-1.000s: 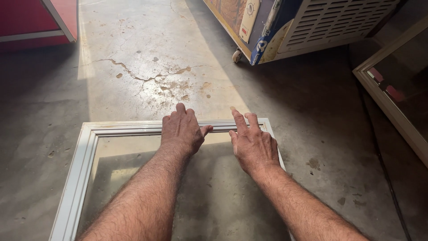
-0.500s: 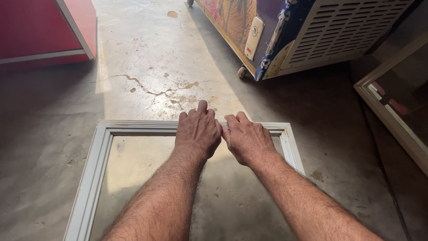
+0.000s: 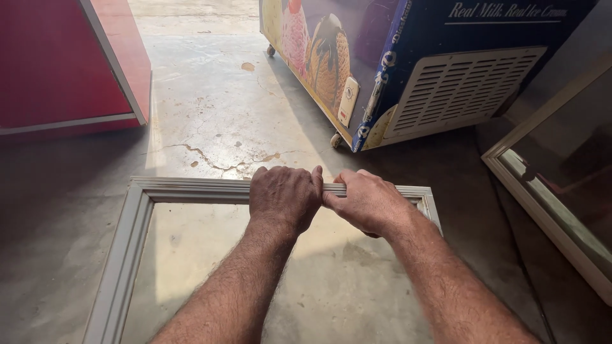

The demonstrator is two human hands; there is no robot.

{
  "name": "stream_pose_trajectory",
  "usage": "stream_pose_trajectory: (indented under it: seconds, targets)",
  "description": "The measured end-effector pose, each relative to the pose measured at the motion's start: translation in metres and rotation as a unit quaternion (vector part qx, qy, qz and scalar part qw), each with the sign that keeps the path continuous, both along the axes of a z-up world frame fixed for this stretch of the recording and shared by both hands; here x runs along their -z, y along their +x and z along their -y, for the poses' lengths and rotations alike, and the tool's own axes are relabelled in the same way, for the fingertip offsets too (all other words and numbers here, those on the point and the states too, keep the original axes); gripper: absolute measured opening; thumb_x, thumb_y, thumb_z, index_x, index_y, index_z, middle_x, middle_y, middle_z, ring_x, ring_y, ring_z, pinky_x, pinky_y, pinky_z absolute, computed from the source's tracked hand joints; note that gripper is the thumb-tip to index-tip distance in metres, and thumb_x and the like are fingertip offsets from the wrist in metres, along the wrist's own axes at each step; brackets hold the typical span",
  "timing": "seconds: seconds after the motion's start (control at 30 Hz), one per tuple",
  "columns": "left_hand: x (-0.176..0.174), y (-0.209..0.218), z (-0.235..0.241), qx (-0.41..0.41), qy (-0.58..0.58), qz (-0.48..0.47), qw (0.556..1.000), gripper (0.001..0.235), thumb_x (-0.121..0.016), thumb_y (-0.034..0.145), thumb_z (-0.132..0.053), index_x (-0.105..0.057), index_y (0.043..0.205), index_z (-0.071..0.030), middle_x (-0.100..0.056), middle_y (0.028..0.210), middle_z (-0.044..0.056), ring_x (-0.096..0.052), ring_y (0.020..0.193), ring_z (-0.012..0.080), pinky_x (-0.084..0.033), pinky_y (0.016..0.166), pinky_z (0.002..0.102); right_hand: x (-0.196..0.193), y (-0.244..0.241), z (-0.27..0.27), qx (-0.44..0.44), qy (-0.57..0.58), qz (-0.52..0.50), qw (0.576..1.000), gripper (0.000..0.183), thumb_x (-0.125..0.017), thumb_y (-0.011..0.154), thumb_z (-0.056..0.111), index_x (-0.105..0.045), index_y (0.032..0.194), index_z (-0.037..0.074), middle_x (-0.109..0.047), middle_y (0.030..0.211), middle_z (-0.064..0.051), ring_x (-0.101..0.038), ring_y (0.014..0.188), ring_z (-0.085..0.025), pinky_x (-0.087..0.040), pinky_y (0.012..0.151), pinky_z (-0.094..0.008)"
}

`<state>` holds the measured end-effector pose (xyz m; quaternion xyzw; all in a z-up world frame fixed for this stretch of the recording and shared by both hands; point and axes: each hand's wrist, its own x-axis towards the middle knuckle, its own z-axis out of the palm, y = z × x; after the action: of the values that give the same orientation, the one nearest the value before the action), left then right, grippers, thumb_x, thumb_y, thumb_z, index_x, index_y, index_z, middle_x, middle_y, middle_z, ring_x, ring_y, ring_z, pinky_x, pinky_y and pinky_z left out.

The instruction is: Cleaning the glass panels of a chest freezer unit.

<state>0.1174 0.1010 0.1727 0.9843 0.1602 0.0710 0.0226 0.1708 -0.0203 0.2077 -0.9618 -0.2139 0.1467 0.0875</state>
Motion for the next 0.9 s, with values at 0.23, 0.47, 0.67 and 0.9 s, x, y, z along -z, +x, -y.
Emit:
stream_pose_trajectory:
  seconds: [0.23, 0.47, 0.67, 0.9]
  targets:
    - [-0.049, -0.015, 0.015, 0.044, 0.015, 0.171, 0.984, 0.058, -0.042, 0.106, -0.035, -0.073, 0.061, -0.014, -0.071, 0.058, 0.009, -0.070, 0.057, 0.0270, -0.055, 0.069, 0.045, -0.018, 0.021, 0.033, -0.026, 0.047, 0.077, 0.996, 0.071, -0.061, 0.084, 0.076, -0.072, 0.114, 0.013, -0.074, 0.098, -0.009, -0.070, 0.087, -0.021, -0.060, 0.076, -0.047]
    - [-0.113, -0.028, 0.042, 0.117, 0.105, 0.274, 0.949, 0.043, -0.050, 0.102, -0.025, -0.072, 0.066, -0.016, -0.070, 0.057, 0.009, -0.072, 0.051, 0.0268, -0.060, 0.050, 0.044, -0.147, -0.062, 0.057, 0.128, 0.074, -0.009, 0.989, 0.064, -0.063, 0.083, 0.072, -0.070, 0.103, 0.012, -0.065, 0.070, -0.009, -0.057, 0.048, -0.020, -0.047, 0.048, -0.040]
    - [-0.177, -0.038, 0.070, 0.176, 0.175, 0.451, 0.857, 0.039, -0.058, 0.101, -0.027, -0.071, 0.066, -0.019, -0.070, 0.057, 0.003, -0.072, 0.052, 0.0201, -0.057, 0.045, 0.040, -0.201, -0.073, 0.095, 0.157, 0.096, 0.078, 0.980, 0.054, -0.056, 0.089, 0.068, -0.070, 0.100, 0.017, -0.061, 0.063, -0.006, -0.060, 0.056, -0.017, -0.047, 0.049, -0.040]
    - [-0.248, -0.031, 0.103, 0.138, 0.182, 0.543, 0.808, 0.052, -0.055, 0.103, -0.037, -0.068, 0.056, -0.021, -0.062, 0.042, 0.001, -0.065, 0.037, 0.0167, -0.050, 0.037, 0.038, -0.244, -0.075, 0.140, 0.119, 0.119, 0.275, 0.947, 0.064, -0.058, 0.084, 0.071, -0.074, 0.104, 0.012, -0.069, 0.071, -0.009, -0.070, 0.065, -0.022, -0.059, 0.068, -0.046]
